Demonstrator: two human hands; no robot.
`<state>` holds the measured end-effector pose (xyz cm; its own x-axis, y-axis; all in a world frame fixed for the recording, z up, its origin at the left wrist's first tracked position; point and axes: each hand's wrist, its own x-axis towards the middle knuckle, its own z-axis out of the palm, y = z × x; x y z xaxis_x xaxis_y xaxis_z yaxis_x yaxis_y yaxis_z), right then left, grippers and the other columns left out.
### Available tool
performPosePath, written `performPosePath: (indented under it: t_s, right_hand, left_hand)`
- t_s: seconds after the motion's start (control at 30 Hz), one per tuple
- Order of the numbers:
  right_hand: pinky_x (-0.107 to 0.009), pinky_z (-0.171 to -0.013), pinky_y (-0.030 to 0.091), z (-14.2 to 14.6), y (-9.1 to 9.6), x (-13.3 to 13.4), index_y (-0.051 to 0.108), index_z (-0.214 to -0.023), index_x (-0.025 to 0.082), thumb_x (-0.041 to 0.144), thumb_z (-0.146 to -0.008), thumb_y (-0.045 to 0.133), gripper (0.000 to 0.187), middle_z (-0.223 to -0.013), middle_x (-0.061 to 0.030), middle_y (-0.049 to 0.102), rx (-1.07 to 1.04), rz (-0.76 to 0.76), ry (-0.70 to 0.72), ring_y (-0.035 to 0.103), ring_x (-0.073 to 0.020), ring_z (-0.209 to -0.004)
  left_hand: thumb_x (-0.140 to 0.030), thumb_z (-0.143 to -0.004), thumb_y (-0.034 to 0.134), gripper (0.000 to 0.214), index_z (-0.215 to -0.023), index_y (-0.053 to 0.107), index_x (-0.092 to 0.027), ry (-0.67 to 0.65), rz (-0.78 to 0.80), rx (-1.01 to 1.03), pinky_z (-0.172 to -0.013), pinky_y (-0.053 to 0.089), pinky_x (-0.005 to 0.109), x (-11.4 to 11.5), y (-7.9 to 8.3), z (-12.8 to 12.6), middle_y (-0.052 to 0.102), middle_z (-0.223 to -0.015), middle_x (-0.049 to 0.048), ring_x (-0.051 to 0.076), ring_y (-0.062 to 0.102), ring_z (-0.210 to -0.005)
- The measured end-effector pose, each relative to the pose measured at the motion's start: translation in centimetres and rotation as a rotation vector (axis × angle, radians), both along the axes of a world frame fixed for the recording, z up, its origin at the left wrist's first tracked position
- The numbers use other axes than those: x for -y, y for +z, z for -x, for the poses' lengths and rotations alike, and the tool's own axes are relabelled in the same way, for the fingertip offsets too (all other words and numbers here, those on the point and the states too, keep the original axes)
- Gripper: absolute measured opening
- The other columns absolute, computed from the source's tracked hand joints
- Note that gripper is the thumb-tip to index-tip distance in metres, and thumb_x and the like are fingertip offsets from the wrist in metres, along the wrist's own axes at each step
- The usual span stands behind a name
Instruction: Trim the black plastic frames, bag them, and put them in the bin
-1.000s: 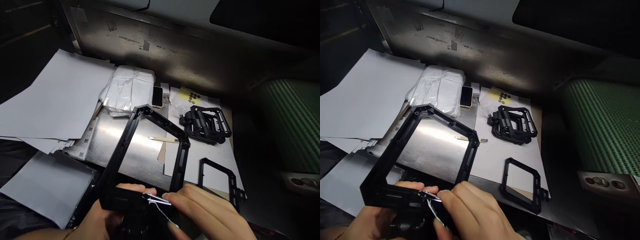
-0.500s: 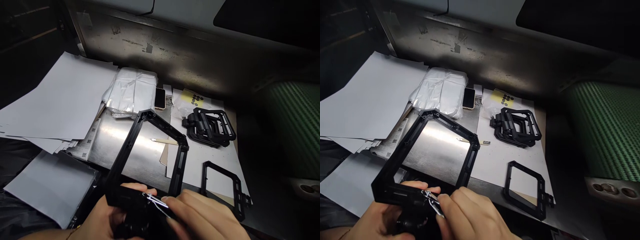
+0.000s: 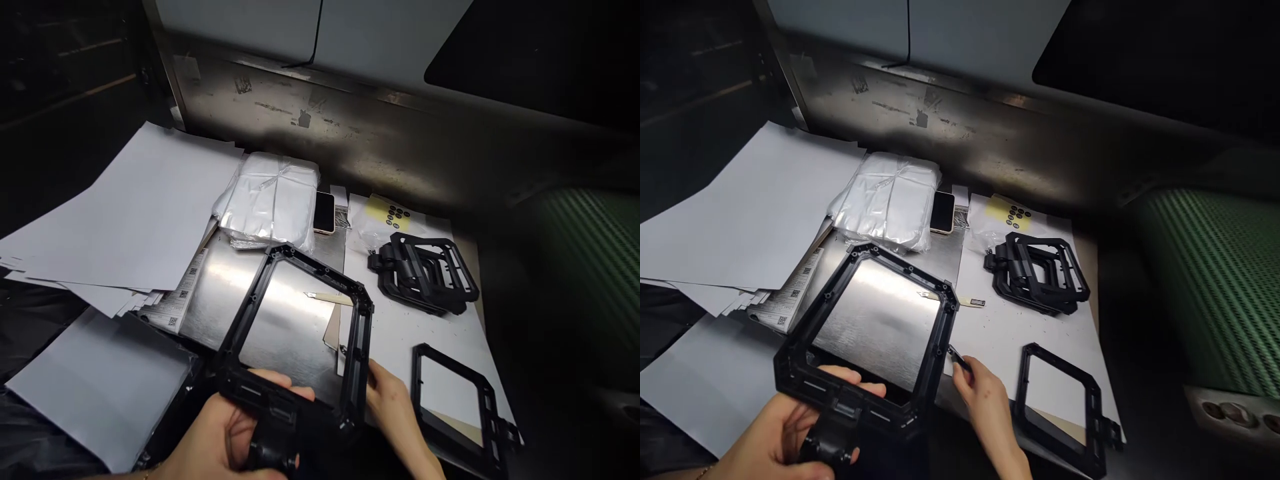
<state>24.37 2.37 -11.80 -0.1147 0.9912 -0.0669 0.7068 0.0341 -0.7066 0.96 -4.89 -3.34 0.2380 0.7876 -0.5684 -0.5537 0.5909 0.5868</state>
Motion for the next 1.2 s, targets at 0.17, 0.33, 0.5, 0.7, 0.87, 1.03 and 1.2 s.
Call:
performPosePath:
  t_s: [0.17, 0.33, 0.5, 0.7, 0.87, 1.03, 1.2]
  right_hand:
    - [-0.043, -0.082, 0.042, 0.2, 4.4, -0.4, 0.058, -0.098, 0.024, 0.039, -0.083, 0.034, 0.032, -0.113, -0.0083, 0.054, -0.866, 0.357, 0.027, 0.05, -0.0252, -0.103]
    - [-0.033, -0.063, 0.048, 2.6, 6.9, 0.2, 0.056, -0.099, 0.024, 0.04, -0.083, 0.036, 0.031, -0.089, -0.0068, 0.06, -1.032, 0.415, 0.072, 0.056, -0.0197, -0.079]
    - [-0.027, -0.056, 0.042, 2.0, 6.9, -0.2, 0.054, -0.092, 0.02, 0.04, -0.083, 0.036, 0.028, -0.063, -0.001, 0.053, -0.89, 0.354, 0.108, 0.049, -0.0135, -0.059]
    - [-0.027, -0.06, 0.04, 0.8, 8.8, -3.7, 0.055, -0.079, 0.018, 0.039, -0.076, 0.047, 0.023, -0.076, -0.002, 0.054, -0.497, 0.442, 0.664, 0.049, -0.0127, -0.064]
    - [-0.028, -0.071, 0.042, 2.5, 11.0, -5.5, 0.06, -0.085, 0.016, 0.026, -0.074, 0.052, 0.017, -0.086, -0.0037, 0.06, -0.206, 0.343, 0.897, 0.054, -0.0147, -0.079]
    - [-0.032, -0.087, 0.04, 1.7, 13.0, -4.4, 0.06, -0.087, 0.023, 0.039, -0.078, 0.051, 0.02, -0.119, -0.0037, 0.049, -0.443, 0.028, 0.597, 0.047, -0.0194, -0.107]
    - [-0.014, -0.045, 0.044, 2.7, 13.8, -0.4, 0.053, -0.097, 0.022, 0.024, -0.08, 0.049, 0.018, -0.062, 0.0036, 0.058, -0.197, -0.382, 0.304, 0.055, -0.0075, -0.049]
  left_hand:
    - [-0.01, -0.054, 0.073, 0.047, -0.095, 0.056, -0.024, -0.056, 0.0, 0.015, -0.067, 0.047, 0.023, -0.5, -0.4, -0.6, 0.062, -0.11, 0.0018, 0.01, 0.061, -0.071]
    - [-0.021, -0.056, 0.073, 0.044, -0.096, 0.056, -0.023, -0.203, -0.127, 0.053, -0.08, 0.045, 0.032, -0.5, -0.9, -0.9, 0.059, -0.113, 0.005, 0.021, 0.057, -0.098]
    - [-0.037, -0.052, 0.074, 0.072, -0.116, 0.044, -0.025, -0.383, -0.118, 0.146, -0.083, 0.041, 0.039, -1.0, -0.8, 1.0, 0.054, -0.119, 0.0111, 0.025, 0.059, -0.094]
    - [-0.058, -0.07, 0.041, 0.065, -0.119, 0.044, -0.015, -0.579, -0.082, 0.285, -0.063, 0.046, 0.032, -4.5, -1.1, 2.7, 0.059, -0.11, 0.0181, 0.033, 0.059, -0.094]
    - [-0.033, -0.057, 0.07, 0.056, -0.109, 0.05, -0.025, -0.821, -0.092, 0.314, -0.047, 0.046, 0.016, -4.6, -2.2, 1.5, 0.069, -0.091, 0.0054, 0.022, 0.066, -0.078]
    - [-0.023, -0.069, 0.064, 0.032, -0.098, 0.049, -0.02, -0.678, -0.13, 0.172, -0.067, 0.047, 0.017, -2.3, -0.4, 1.6, 0.066, -0.102, 0.0089, 0.014, 0.064, -0.085]
    - [-0.021, -0.067, 0.067, 0.034, -0.096, 0.05, -0.023, -0.275, -0.059, 0.029, -0.085, 0.047, 0.034, -0.9, 1.1, 0.8, 0.065, -0.104, 0.0048, 0.02, 0.061, -0.094]
